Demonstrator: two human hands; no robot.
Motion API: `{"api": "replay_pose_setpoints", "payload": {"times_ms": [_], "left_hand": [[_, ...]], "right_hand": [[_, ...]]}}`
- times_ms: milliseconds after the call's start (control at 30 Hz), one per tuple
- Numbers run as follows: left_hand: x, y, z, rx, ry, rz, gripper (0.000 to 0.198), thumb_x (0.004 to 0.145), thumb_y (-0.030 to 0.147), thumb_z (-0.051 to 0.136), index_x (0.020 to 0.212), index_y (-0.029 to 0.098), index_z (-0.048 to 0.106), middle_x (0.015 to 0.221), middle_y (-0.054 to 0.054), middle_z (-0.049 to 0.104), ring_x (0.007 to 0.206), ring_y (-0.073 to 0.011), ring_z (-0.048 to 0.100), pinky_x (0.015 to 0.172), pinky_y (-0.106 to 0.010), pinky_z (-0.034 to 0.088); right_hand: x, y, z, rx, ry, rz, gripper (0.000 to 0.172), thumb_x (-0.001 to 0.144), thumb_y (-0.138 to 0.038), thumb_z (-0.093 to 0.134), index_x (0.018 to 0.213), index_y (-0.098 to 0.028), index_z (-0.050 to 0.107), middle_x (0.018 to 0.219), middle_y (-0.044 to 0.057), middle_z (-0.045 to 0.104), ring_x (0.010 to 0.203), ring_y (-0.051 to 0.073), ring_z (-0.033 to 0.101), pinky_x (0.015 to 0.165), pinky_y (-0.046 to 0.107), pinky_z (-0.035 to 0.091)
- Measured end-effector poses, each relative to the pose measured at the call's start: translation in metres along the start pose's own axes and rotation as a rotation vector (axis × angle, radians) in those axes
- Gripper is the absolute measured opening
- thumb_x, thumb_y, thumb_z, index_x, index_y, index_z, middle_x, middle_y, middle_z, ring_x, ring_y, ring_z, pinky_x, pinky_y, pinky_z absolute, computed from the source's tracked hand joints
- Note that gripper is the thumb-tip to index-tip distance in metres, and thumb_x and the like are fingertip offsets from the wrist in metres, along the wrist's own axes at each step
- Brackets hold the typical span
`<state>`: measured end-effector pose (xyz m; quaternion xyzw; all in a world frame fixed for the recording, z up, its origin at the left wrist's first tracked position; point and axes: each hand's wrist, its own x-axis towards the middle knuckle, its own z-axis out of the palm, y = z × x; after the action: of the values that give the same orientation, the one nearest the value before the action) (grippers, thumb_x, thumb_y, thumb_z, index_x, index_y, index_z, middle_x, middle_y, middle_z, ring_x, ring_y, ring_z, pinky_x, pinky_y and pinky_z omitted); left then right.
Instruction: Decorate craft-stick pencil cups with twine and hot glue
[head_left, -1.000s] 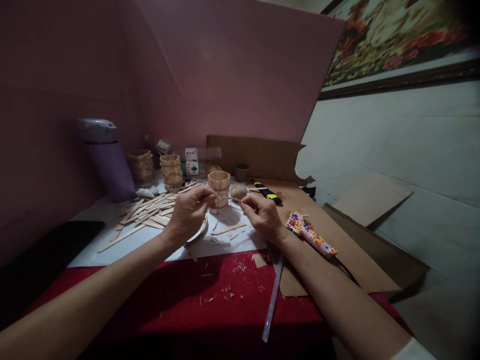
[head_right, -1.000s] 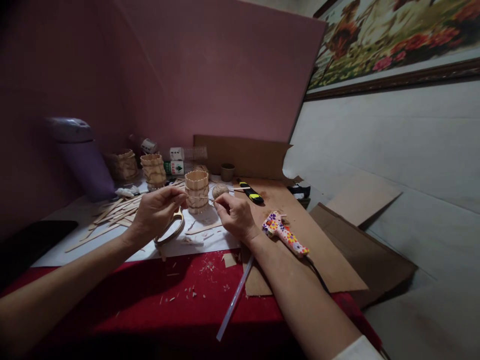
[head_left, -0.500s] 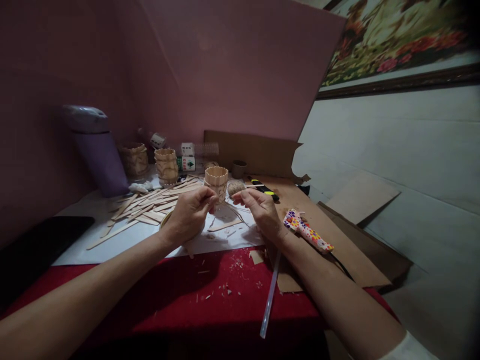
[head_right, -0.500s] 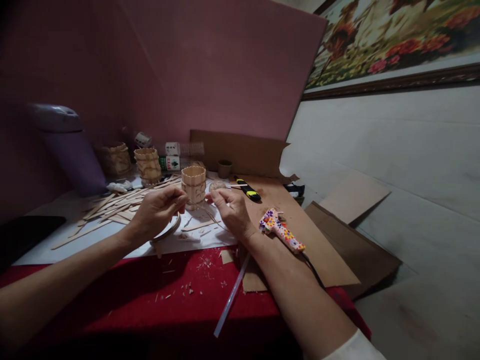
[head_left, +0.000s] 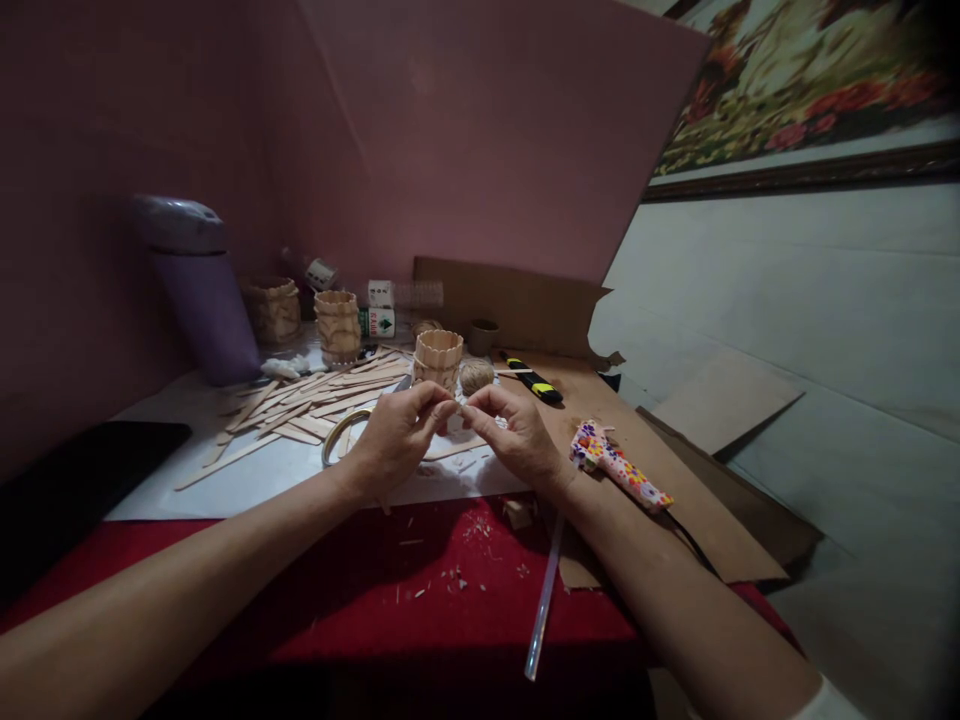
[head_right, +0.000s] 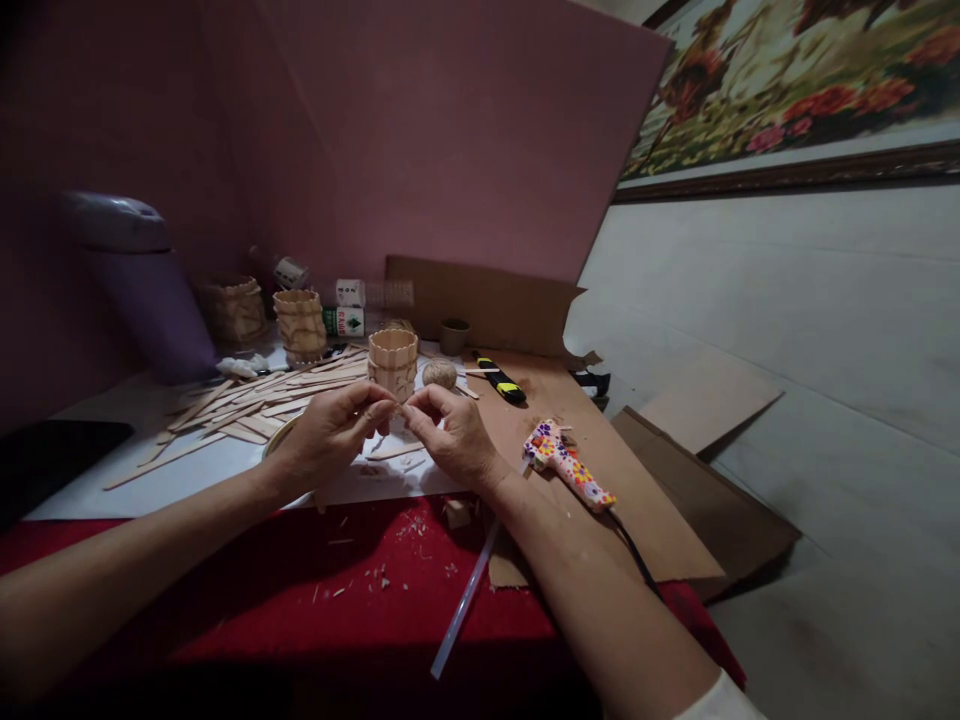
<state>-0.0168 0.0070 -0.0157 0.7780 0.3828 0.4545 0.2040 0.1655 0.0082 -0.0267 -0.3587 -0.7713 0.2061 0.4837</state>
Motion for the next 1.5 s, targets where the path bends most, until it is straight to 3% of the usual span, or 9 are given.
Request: {"api": "replay_pose_setpoints", "payload": {"times_ms": [167, 333, 567, 1033, 1500], "left_hand": [[0.0, -0.0007, -0.0007, 0.026, 0.003, -0.011, 0.015, 0.085, 0.026, 0.055, 0.074, 0.018, 0.062, 0.06, 0.0, 0.062, 0.055, -0.0127, 0.053, 0.056, -0.024, 0.038], [0.0003, -0.0013, -0.0008, 0.068, -0.005, -0.047, 0.022, 0.086, 0.023, 0.053, 0.065, 0.019, 0.057, 0.053, 0.002, 0.057, 0.049, -0.0109, 0.047, 0.053, -0.024, 0.034], [-0.0011, -0.0041, 0.0001, 0.104, -0.014, -0.073, 0.032, 0.089, 0.032, 0.051, 0.059, 0.02, 0.051, 0.049, 0.002, 0.053, 0.047, -0.0119, 0.046, 0.052, -0.025, 0.03], [-0.0013, -0.0041, 0.0009, 0.158, -0.063, -0.051, 0.023, 0.088, 0.027, 0.049, 0.065, 0.021, 0.048, 0.056, 0.001, 0.058, 0.051, -0.0135, 0.046, 0.055, -0.027, 0.027], [-0.0005, -0.0052, 0.0002, 0.22, -0.08, -0.024, 0.023, 0.09, 0.026, 0.048, 0.067, 0.021, 0.048, 0.058, 0.0, 0.058, 0.054, -0.0145, 0.049, 0.056, -0.027, 0.03]], "right_hand": [[0.0002, -0.0008, 0.0002, 0.021, -0.018, 0.026, 0.019, 0.087, -0.033, 0.059, 0.076, -0.018, 0.061, 0.07, 0.001, 0.061, 0.065, 0.013, 0.052, 0.062, 0.028, 0.041], [0.0007, -0.0013, 0.0009, 0.098, -0.039, 0.063, 0.018, 0.086, -0.033, 0.059, 0.075, -0.019, 0.061, 0.071, 0.001, 0.065, 0.066, 0.014, 0.055, 0.064, 0.029, 0.042], [0.0015, 0.0013, 0.0009, 0.18, -0.07, 0.116, 0.022, 0.083, -0.039, 0.064, 0.073, -0.019, 0.063, 0.069, 0.001, 0.065, 0.062, 0.013, 0.054, 0.061, 0.029, 0.043], [0.0008, -0.0005, -0.0011, 0.119, -0.053, 0.11, 0.016, 0.085, -0.031, 0.06, 0.073, -0.02, 0.06, 0.07, 0.0, 0.065, 0.066, 0.013, 0.053, 0.064, 0.029, 0.04], [0.0003, -0.0012, -0.0024, 0.056, -0.075, 0.095, 0.02, 0.09, -0.036, 0.054, 0.079, -0.02, 0.057, 0.073, 0.001, 0.064, 0.066, 0.013, 0.053, 0.063, 0.028, 0.04]]}}
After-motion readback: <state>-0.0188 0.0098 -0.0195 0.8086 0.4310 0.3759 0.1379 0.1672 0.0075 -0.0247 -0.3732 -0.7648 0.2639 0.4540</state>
